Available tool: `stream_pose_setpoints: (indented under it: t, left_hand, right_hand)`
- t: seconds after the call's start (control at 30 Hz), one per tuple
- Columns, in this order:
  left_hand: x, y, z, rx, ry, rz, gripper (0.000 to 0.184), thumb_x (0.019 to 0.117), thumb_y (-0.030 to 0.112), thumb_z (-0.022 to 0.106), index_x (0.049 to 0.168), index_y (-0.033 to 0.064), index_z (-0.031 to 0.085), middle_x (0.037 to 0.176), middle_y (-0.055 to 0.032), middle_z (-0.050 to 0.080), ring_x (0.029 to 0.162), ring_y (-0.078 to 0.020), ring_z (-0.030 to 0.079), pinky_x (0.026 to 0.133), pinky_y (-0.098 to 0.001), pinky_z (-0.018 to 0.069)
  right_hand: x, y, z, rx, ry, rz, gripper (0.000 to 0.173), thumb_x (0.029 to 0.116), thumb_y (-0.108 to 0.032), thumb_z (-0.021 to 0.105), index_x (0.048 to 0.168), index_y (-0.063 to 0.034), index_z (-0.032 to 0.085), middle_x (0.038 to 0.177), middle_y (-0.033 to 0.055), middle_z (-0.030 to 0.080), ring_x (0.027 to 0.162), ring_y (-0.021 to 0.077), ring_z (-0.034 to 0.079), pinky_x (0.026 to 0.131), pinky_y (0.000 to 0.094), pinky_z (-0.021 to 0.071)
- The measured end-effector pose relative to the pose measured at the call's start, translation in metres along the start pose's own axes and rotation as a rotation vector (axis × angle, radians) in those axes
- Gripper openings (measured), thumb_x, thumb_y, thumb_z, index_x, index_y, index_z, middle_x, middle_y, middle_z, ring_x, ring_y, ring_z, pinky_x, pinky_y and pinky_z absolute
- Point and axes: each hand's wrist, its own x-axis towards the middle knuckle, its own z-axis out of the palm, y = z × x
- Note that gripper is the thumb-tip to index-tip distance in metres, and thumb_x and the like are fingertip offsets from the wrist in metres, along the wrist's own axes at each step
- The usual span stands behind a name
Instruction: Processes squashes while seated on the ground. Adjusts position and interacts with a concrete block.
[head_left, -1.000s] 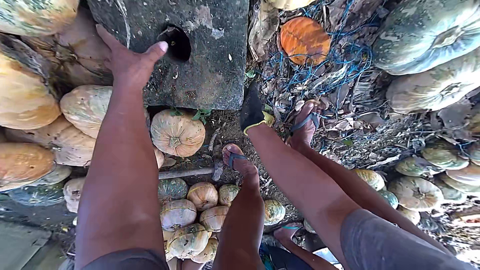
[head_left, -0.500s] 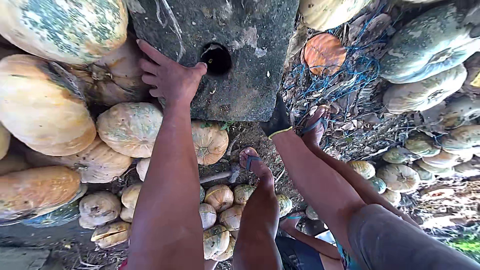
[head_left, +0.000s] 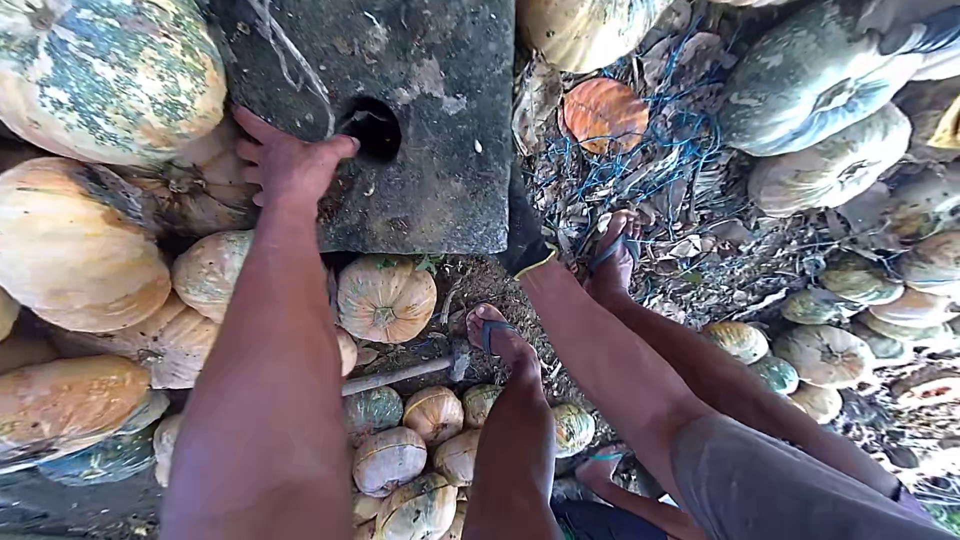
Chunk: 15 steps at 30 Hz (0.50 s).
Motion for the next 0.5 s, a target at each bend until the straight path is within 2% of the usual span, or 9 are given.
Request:
stream_pose_setpoints:
  t: [0.07,0.17,0.23,0.33,0.43,0.5]
  left_hand:
    - [-0.001,-0.001,-0.004,-0.01,0.004,0.015,0.142,0.0661,0.06,0.085,0.167,0.0185,-0.005,0.168,-0.0312,0.009,0.152,-0.0535,0.018,0.113,-0.0744,0.0284]
    - [-0.01,-0.001,-0.001,-0.084,0.021,0.008,0.139,0.0666,0.06,0.085,0.168,0.0214,-0.002,0.168,-0.0313,0.011,0.152,-0.0513,0.021,0.113,-0.0722,0.0297]
    - [-0.026,0.002,0.007,-0.134,0.006,-0.036,0.138,0.0665,0.061,0.083,0.168,0.0211,-0.002,0.168,-0.029,0.011,0.152,-0.0478,0.023,0.113,-0.0709,0.0312]
    - [-0.059,0.003,0.012,-0.209,-0.005,-0.076,0.136,0.0683,0.061,0.083,0.168,0.0172,0.001,0.167,-0.0305,0.014,0.151,-0.0503,0.023,0.113,-0.0726,0.0308]
    - [-0.086,-0.001,0.015,-0.192,-0.037,-0.089,0.134,0.0689,0.064,0.082,0.167,0.016,0.005,0.165,-0.0328,0.019,0.148,-0.053,0.026,0.11,-0.0743,0.033]
    - [-0.102,-0.01,0.021,-0.204,-0.056,-0.094,0.132,0.068,0.064,0.084,0.167,0.0162,0.011,0.163,-0.0338,0.022,0.147,-0.0541,0.028,0.109,-0.0755,0.0335]
  right_hand:
    - [0.0,-0.003,-0.003,-0.077,0.023,0.012,0.063,0.1084,-0.059,0.026,0.149,-0.0167,0.049,0.136,0.0093,0.063,0.124,0.0202,0.062,0.102,0.0477,0.0544]
    - [0.002,-0.018,-0.014,-0.167,-0.028,-0.04,0.057,0.1103,-0.053,0.027,0.151,-0.0171,0.045,0.139,0.007,0.062,0.126,0.0175,0.061,0.104,0.0435,0.0544]
    - [0.001,-0.037,-0.028,-0.229,-0.051,-0.063,0.057,0.1108,-0.051,0.029,0.153,-0.0161,0.044,0.14,0.0076,0.061,0.126,0.0182,0.061,0.104,0.0439,0.0548]
    - [-0.021,-0.069,-0.033,-0.267,-0.063,-0.046,0.053,0.1111,-0.046,0.035,0.154,-0.016,0.043,0.144,0.0062,0.058,0.129,0.0163,0.058,0.106,0.042,0.0528]
    - [-0.052,-0.084,-0.044,-0.306,0.003,0.029,0.054,0.1079,-0.054,0.04,0.147,-0.0188,0.052,0.134,0.0066,0.065,0.119,0.0194,0.065,0.096,0.0457,0.0585]
    - [-0.073,-0.09,-0.048,-0.343,0.062,0.036,0.054,0.1083,-0.051,0.041,0.15,-0.0177,0.05,0.141,0.0058,0.061,0.127,0.0184,0.061,0.103,0.0458,0.0546]
